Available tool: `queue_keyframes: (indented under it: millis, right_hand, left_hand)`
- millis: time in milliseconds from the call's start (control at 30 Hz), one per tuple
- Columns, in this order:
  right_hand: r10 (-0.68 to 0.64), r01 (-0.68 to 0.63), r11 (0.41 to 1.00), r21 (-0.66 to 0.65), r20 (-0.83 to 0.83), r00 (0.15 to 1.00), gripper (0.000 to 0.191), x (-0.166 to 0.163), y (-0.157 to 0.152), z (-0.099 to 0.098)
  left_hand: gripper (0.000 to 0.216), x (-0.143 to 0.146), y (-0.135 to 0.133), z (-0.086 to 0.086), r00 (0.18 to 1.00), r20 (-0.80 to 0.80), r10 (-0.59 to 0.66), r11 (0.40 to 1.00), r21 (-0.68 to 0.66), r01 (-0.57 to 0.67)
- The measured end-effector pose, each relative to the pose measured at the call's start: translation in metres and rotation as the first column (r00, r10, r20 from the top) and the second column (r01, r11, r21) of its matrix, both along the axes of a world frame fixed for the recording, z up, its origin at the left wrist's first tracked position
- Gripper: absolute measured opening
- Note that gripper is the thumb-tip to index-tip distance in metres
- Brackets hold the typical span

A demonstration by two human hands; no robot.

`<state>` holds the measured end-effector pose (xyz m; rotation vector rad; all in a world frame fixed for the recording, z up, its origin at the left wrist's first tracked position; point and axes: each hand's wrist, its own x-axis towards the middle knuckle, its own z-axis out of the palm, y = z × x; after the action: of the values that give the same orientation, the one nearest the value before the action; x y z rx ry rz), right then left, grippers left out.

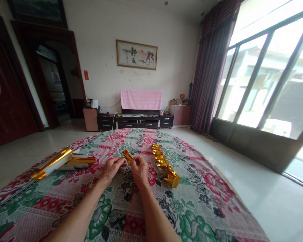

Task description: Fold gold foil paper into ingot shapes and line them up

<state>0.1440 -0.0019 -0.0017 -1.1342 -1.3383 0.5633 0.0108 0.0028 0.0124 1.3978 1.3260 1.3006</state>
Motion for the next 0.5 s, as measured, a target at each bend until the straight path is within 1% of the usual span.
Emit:
queue_keyframes:
  millis: [100, 200, 267, 400, 500]
  right_hand:
    - [0.117, -0.117, 0.993, 0.000, -0.014, 0.993, 0.016, -0.0037, -0.0041, 0.0030]
    - [0.135, -0.135, 0.991, 0.007, 0.008, 0.991, 0.015, -0.0057, -0.0079, 0.0057]
    - [0.090, -0.092, 0.995, 0.040, 0.039, 0.995, 0.015, -0.0055, -0.0085, 0.0058]
    - [-0.064, 0.041, 0.986, 0.160, 0.140, 0.988, 0.014, -0.0035, -0.0077, 0.0043]
    - [-0.126, 0.080, 0.973, 0.216, 0.209, 0.970, 0.015, -0.0031, -0.0095, 0.0065]
  left_hand:
    - [0.037, 0.0012, -0.0010, 0.0001, 0.987, 0.156, -0.038, 0.999, -0.020, 0.042]
    - [0.037, 0.0006, -0.0012, 0.0000, 0.976, 0.212, -0.043, 0.999, -0.019, 0.049]
    - [0.037, 0.0003, -0.0013, 0.0000, 0.975, 0.217, -0.044, 0.999, -0.023, 0.050]
    - [0.036, 0.0007, -0.0012, -0.0006, 0.979, 0.200, -0.045, 0.999, -0.020, 0.050]
    - [0.035, 0.0009, -0.0008, -0.0017, 0.984, 0.168, -0.061, 0.998, -0.008, 0.063]
